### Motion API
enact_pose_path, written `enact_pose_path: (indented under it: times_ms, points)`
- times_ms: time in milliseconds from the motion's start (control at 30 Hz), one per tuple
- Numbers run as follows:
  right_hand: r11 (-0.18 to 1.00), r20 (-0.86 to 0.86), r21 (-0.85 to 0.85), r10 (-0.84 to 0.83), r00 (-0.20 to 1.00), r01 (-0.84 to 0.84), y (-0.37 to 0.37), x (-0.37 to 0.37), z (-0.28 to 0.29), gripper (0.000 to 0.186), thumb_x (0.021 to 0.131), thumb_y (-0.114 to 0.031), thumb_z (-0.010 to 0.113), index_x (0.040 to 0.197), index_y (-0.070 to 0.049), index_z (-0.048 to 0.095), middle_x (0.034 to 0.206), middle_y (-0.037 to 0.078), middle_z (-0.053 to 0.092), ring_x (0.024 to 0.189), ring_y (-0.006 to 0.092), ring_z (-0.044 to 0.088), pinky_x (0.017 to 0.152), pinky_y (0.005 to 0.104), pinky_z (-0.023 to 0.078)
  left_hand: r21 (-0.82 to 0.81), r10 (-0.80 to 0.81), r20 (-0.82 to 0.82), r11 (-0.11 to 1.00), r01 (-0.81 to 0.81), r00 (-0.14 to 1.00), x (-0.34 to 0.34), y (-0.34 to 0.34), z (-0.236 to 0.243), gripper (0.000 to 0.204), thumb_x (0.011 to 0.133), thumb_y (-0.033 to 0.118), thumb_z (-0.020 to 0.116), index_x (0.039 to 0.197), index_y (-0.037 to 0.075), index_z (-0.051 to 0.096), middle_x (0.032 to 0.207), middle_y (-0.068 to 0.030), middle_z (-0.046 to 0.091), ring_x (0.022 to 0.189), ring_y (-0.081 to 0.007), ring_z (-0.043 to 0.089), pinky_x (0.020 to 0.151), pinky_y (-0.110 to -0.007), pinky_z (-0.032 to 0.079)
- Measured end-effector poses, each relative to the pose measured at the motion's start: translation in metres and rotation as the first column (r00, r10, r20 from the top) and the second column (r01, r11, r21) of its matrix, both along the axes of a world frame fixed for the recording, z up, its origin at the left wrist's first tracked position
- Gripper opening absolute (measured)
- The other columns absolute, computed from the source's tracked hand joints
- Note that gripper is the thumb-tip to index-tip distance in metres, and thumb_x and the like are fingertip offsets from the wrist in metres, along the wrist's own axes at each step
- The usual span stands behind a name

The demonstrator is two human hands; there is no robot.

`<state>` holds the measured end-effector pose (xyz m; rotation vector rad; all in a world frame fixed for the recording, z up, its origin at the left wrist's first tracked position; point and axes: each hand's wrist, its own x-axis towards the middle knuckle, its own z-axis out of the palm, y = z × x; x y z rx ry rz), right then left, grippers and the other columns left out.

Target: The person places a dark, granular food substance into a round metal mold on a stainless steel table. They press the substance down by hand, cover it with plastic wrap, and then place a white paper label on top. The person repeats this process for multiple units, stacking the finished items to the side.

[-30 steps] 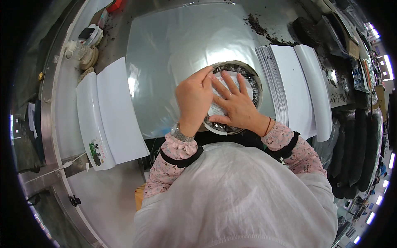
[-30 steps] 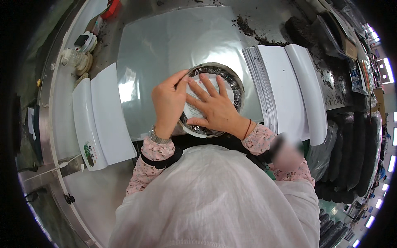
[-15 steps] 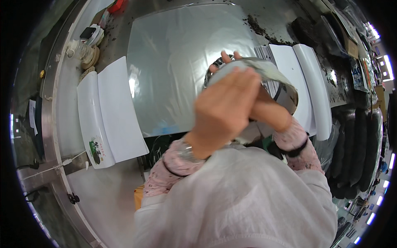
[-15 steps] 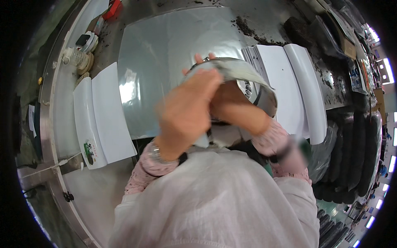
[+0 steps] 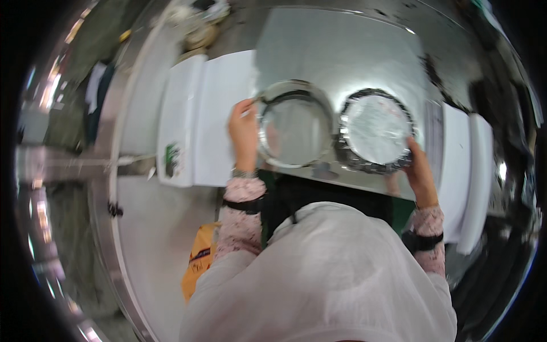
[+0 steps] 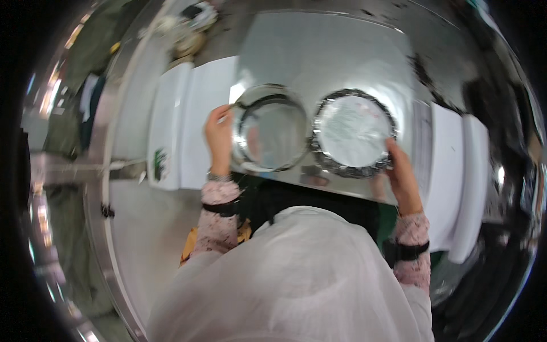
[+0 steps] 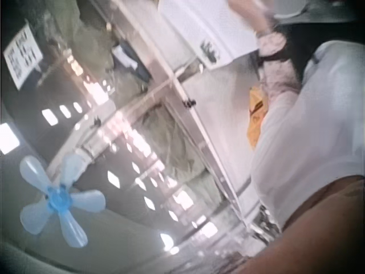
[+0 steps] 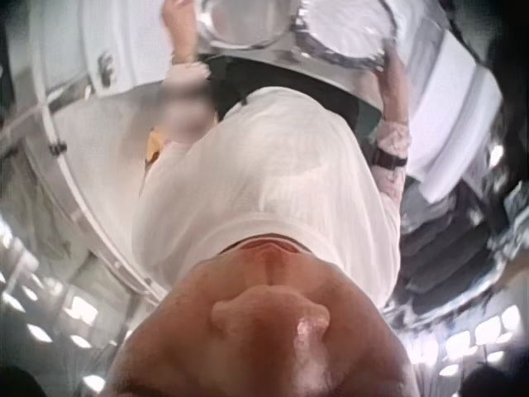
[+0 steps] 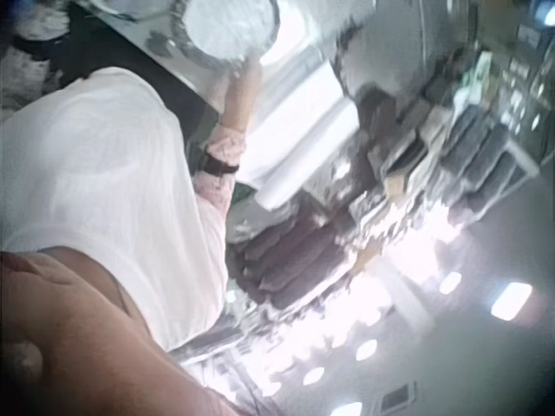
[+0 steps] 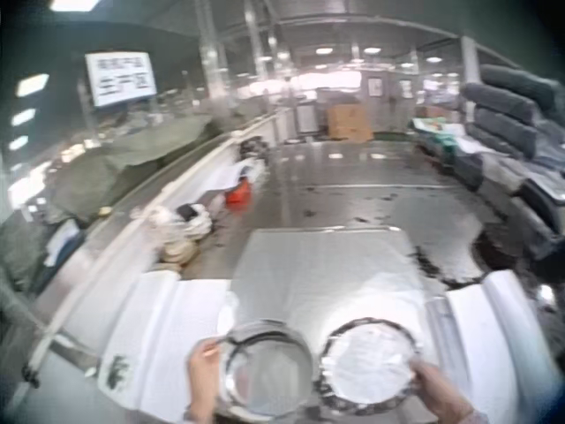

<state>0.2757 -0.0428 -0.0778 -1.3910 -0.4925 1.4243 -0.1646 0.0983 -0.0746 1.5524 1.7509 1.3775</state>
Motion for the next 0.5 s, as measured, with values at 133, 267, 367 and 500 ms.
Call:
enact_pose_path:
  times_ms: [133,267,367,500]
  points:
    - [0.922,0.739,0.345,-0.151,0.657,-0.176,-0.006,-0.022,0.073,0.078,0.086,-0.021,0.08,0.152,-0.002,0.043,0.146,0.016,0.051,0.134,0.0271,0.051,0.111,0.0395,0.043,-0.03,0.016,0.113,0.999,-0.013,0.993,-0.028,-0.026,0.014,0.027,0.103,0.014,0.066,0.125,-0.002,0.066,0.117,-0.0122,0.073,0.103,-0.0178,0.07,0.092,-0.03,0.054]
    - [0.707,0.97,0.185,-0.242,0.013,-0.682,-0.049,-0.031,0.061,0.1,0.064,0.0,0.085,0.154,-0.006,0.041,0.158,0.023,0.039,0.148,0.0485,0.036,0.123,0.0604,0.027,0.199,0.347,-0.669,0.936,-0.291,0.658,-0.127,-0.079,0.003,0.022,0.097,0.009,0.068,0.116,0.0,0.065,0.116,-0.0143,0.065,0.11,-0.0318,0.063,0.095,-0.041,0.051]
    - [0.544,0.969,-0.199,-0.014,-0.246,-0.815,-0.07,-0.056,0.04,0.096,0.069,-0.011,0.088,0.154,-0.017,0.045,0.164,0.02,0.034,0.152,0.048,0.029,0.122,0.0708,0.019,0.167,0.25,-0.908,0.952,-0.255,0.337,-0.174,-0.104,-0.02,0.02,0.092,0.01,0.07,0.108,0.001,0.062,0.118,-0.0141,0.061,0.113,-0.0347,0.058,0.096,-0.045,0.049]
    - [0.569,0.977,-0.187,0.021,-0.213,-0.801,-0.059,-0.053,0.041,0.098,0.069,-0.014,0.089,0.156,-0.019,0.044,0.166,0.02,0.031,0.154,0.0478,0.026,0.123,0.0701,0.017,0.022,0.048,-0.985,0.987,-0.161,0.163,-0.197,-0.109,-0.04,0.014,0.088,0.005,0.063,0.101,0.003,0.061,0.109,-0.0132,0.06,0.108,-0.0315,0.058,0.091,-0.043,0.049]
